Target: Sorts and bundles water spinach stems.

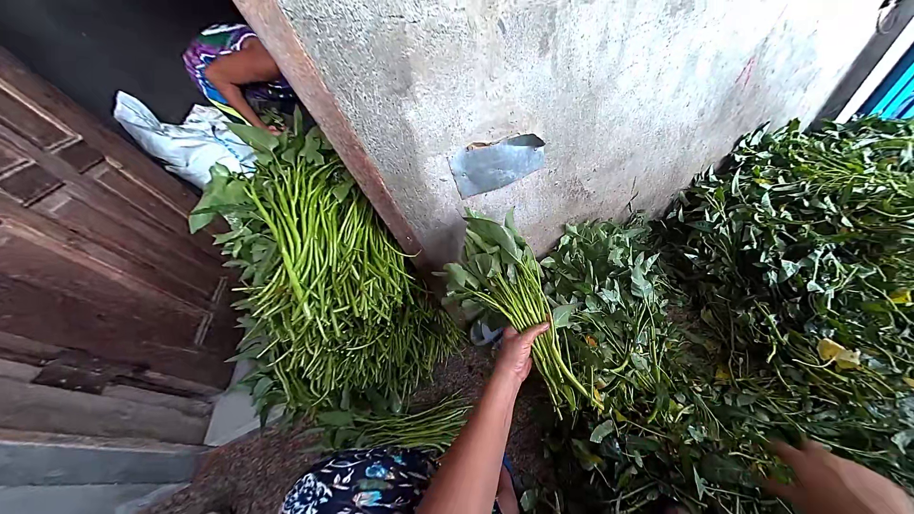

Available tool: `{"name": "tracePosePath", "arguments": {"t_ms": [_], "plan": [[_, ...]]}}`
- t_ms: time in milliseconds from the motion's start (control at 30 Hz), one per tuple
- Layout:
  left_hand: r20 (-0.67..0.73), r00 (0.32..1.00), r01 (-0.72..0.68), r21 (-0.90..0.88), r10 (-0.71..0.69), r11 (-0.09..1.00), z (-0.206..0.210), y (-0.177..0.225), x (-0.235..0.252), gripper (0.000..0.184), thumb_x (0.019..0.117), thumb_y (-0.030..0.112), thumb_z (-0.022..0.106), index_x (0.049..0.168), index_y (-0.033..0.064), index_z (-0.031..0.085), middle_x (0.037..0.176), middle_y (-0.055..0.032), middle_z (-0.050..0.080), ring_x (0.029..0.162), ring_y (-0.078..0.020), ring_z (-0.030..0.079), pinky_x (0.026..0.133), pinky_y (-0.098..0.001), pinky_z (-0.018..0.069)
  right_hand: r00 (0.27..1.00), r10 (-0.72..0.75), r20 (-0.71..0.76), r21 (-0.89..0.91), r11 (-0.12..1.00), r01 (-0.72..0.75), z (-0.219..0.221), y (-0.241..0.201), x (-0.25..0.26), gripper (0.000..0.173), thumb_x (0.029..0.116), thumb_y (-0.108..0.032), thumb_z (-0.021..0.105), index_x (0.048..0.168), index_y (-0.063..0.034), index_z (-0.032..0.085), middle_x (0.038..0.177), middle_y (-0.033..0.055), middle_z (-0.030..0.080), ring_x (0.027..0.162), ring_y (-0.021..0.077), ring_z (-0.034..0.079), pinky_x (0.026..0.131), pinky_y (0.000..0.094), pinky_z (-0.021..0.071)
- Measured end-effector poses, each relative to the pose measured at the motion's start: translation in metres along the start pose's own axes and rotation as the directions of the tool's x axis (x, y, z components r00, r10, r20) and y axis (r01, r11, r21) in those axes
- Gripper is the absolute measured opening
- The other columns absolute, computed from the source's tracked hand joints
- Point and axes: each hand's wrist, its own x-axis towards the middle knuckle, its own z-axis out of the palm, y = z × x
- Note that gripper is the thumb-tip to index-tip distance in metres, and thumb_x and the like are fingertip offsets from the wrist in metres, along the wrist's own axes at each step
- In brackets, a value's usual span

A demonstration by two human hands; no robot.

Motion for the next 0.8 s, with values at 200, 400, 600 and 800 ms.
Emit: {"name": "tracePosePath", "arguments": {"t_ms": [200,400,600,800], "plan": [[-0.108,0.991,0.072,-0.052,-0.077,0.996,0.023,0.007,-0.014,0.041,0.0923,-0.003,0.069,0.131,0.0004,0.056,0.111,-0.0176,0.07,0.094,-0.0265,0.071,0.083,-0.0444,0.0604,0.93,-0.269,-0.251,0.353,0.869,0.346,0.044,-0.163,0.094,0.046,0.101,-0.04,0.062,0.118,0.0019,0.069,0.122,0.0245,0.066,0.113,0.04,0.066,0.099,0.058,0.0522],[-0.238,0.923,0.269,-0.16,-0.301,0.95,-0.005,-0.014,-0.009,0.031,0.1002,0.01,0.06,0.13,0.0024,0.059,0.108,-0.0172,0.069,0.093,-0.027,0.07,0.08,-0.044,0.0601,0.93,-0.238,-0.279,0.76,0.537,0.366,0.063,-0.165,0.114,0.04,0.1104,-0.03,0.045,0.122,0.0009,0.066,0.098,0.015,0.071,0.075,0.022,0.071,0.075,0.0405,0.0619],[-0.376,0.908,0.177,-0.051,-0.183,0.983,-0.029,-0.026,0.006,0.03,0.0979,0.009,0.062,0.127,0.0032,0.056,0.106,-0.0129,0.067,0.093,-0.0219,0.068,0.08,-0.0437,0.06,0.998,0.008,-0.069,0.992,0.108,0.068,0.075,-0.148,0.13,0.038,0.1138,-0.018,0.033,0.128,0.0061,0.058,0.092,0.013,0.074,0.071,0.0172,0.073,0.068,0.0326,0.0626],[-0.204,0.944,0.264,-0.014,-0.261,0.964,-0.02,-0.027,0.024,0.023,0.1086,0.015,0.044,0.128,0.0056,0.052,0.106,-0.0095,0.07,0.095,-0.0195,0.072,0.082,-0.0374,0.0623,0.932,-0.208,0.298,0.626,0.78,-0.026,0.035,-0.053,0.168,0.042,0.1061,-0.031,0.057,0.137,-0.0025,0.061,0.123,0.0253,0.067,0.104,0.039,0.068,0.093,0.0592,0.0523]]}}
